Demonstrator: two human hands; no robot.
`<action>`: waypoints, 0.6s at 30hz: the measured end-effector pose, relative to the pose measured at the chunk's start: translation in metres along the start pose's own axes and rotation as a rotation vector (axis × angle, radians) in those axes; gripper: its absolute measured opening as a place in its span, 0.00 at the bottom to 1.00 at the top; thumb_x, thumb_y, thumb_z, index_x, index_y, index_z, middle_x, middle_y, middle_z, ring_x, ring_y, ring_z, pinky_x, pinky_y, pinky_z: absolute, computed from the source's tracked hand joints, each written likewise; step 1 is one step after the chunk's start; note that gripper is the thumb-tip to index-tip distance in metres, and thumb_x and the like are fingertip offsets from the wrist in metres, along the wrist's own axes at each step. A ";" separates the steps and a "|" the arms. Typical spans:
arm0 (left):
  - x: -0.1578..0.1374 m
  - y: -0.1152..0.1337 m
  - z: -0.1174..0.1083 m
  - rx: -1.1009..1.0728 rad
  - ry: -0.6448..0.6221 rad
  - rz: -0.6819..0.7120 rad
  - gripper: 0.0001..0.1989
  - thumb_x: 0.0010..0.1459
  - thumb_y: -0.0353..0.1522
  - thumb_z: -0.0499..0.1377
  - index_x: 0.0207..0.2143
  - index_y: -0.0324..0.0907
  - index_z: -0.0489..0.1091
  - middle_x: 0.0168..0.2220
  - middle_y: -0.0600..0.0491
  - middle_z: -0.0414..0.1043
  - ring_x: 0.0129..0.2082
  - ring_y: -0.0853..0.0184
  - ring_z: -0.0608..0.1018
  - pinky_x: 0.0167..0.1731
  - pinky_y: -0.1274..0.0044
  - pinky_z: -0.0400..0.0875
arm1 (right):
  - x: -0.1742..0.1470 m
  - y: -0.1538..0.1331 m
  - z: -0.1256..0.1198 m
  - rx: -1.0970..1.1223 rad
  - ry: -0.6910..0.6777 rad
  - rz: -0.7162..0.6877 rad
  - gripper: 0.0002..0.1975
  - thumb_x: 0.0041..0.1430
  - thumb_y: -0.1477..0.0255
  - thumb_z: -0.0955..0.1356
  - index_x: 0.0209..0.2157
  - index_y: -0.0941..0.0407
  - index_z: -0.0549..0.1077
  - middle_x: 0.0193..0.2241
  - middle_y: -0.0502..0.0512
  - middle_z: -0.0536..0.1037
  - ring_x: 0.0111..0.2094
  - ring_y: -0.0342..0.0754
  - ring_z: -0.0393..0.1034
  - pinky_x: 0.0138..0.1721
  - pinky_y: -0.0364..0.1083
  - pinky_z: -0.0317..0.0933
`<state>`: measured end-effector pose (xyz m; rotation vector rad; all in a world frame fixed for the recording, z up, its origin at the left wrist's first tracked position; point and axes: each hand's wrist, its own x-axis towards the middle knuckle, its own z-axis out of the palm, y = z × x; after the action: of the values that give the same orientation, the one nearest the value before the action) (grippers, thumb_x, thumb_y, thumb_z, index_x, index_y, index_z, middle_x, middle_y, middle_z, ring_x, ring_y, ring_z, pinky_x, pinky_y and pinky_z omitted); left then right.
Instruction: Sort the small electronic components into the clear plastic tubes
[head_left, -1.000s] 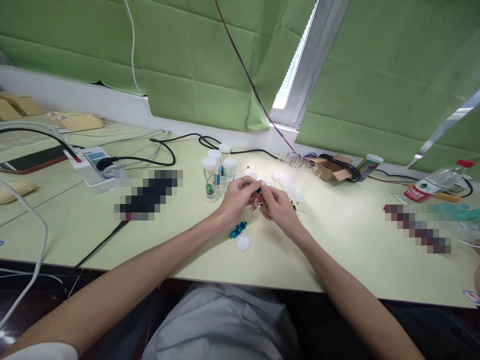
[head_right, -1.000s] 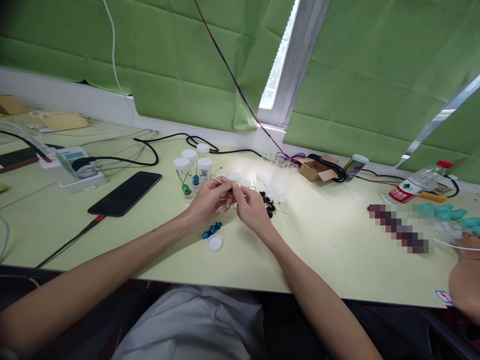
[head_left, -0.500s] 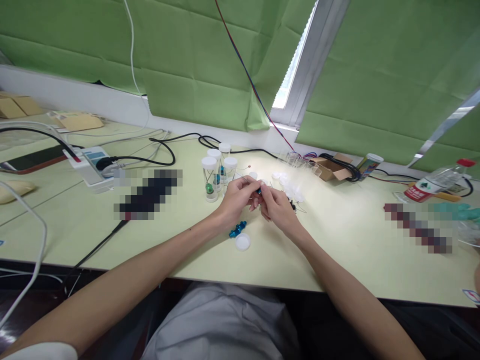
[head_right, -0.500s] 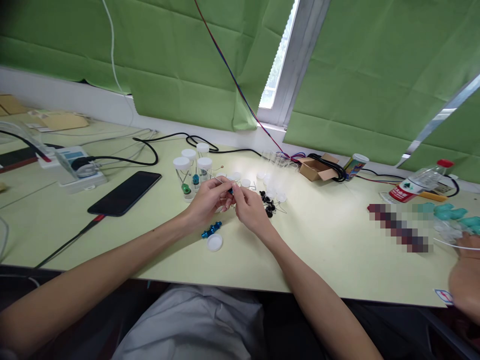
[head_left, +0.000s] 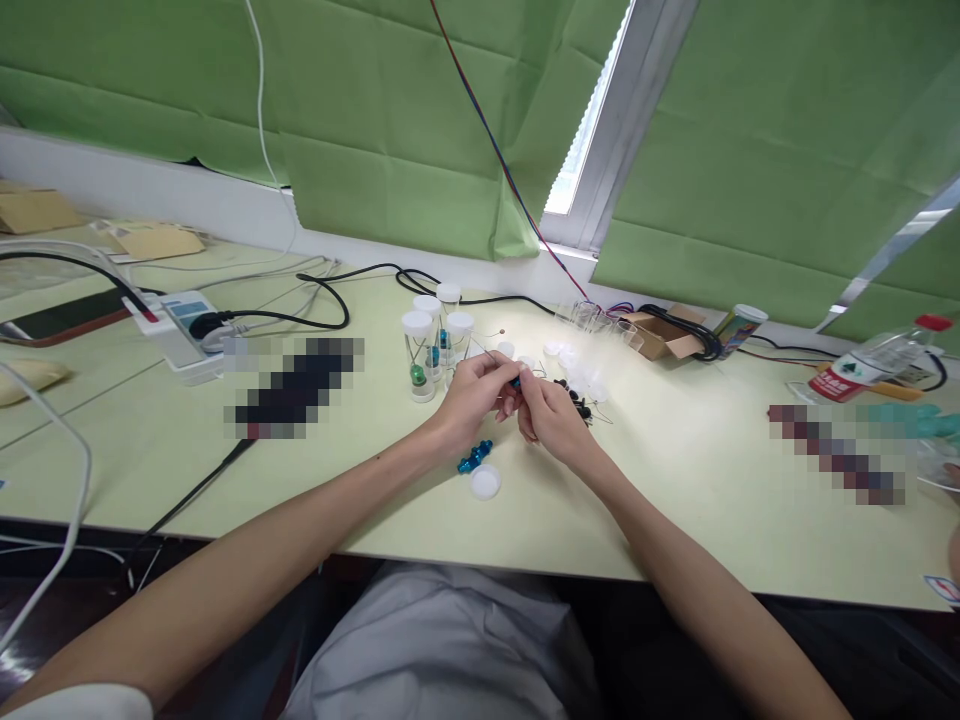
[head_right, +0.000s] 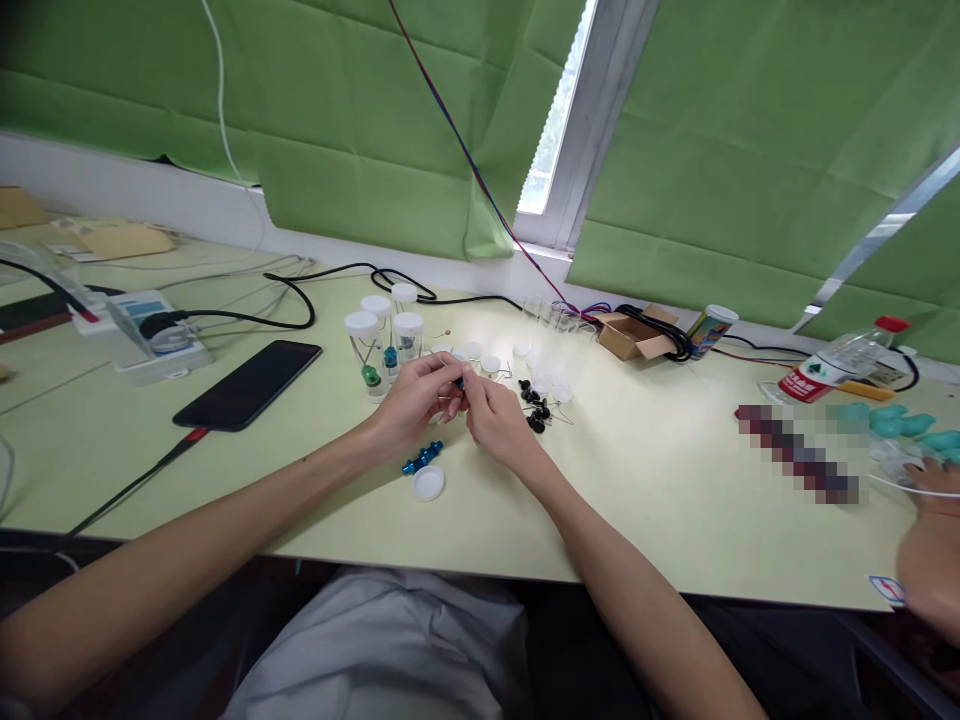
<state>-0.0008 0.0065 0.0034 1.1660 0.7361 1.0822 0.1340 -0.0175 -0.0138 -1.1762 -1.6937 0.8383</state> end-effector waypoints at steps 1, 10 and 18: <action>0.000 0.000 0.000 0.002 0.001 -0.001 0.12 0.55 0.35 0.63 0.25 0.40 0.65 0.19 0.56 0.65 0.17 0.74 0.68 0.18 0.80 0.59 | 0.000 0.000 0.000 -0.008 -0.005 0.004 0.32 0.66 0.45 0.54 0.19 0.53 0.64 0.11 0.47 0.65 0.17 0.44 0.63 0.26 0.44 0.59; 0.000 0.002 0.000 0.027 0.014 -0.031 0.11 0.55 0.34 0.63 0.24 0.40 0.65 0.18 0.57 0.63 0.16 0.75 0.66 0.18 0.80 0.59 | 0.000 0.000 0.000 -0.041 -0.045 0.041 0.34 0.65 0.44 0.51 0.18 0.53 0.63 0.11 0.48 0.65 0.17 0.44 0.64 0.26 0.44 0.60; -0.001 0.002 0.000 0.034 -0.002 -0.026 0.10 0.55 0.33 0.62 0.25 0.40 0.65 0.19 0.57 0.63 0.16 0.76 0.66 0.19 0.80 0.60 | 0.001 0.000 -0.001 -0.063 -0.053 0.051 0.35 0.65 0.43 0.49 0.19 0.53 0.63 0.11 0.49 0.66 0.18 0.44 0.65 0.28 0.44 0.61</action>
<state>-0.0014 0.0060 0.0050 1.1833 0.7687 1.0508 0.1346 -0.0168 -0.0132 -1.2547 -1.7505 0.8593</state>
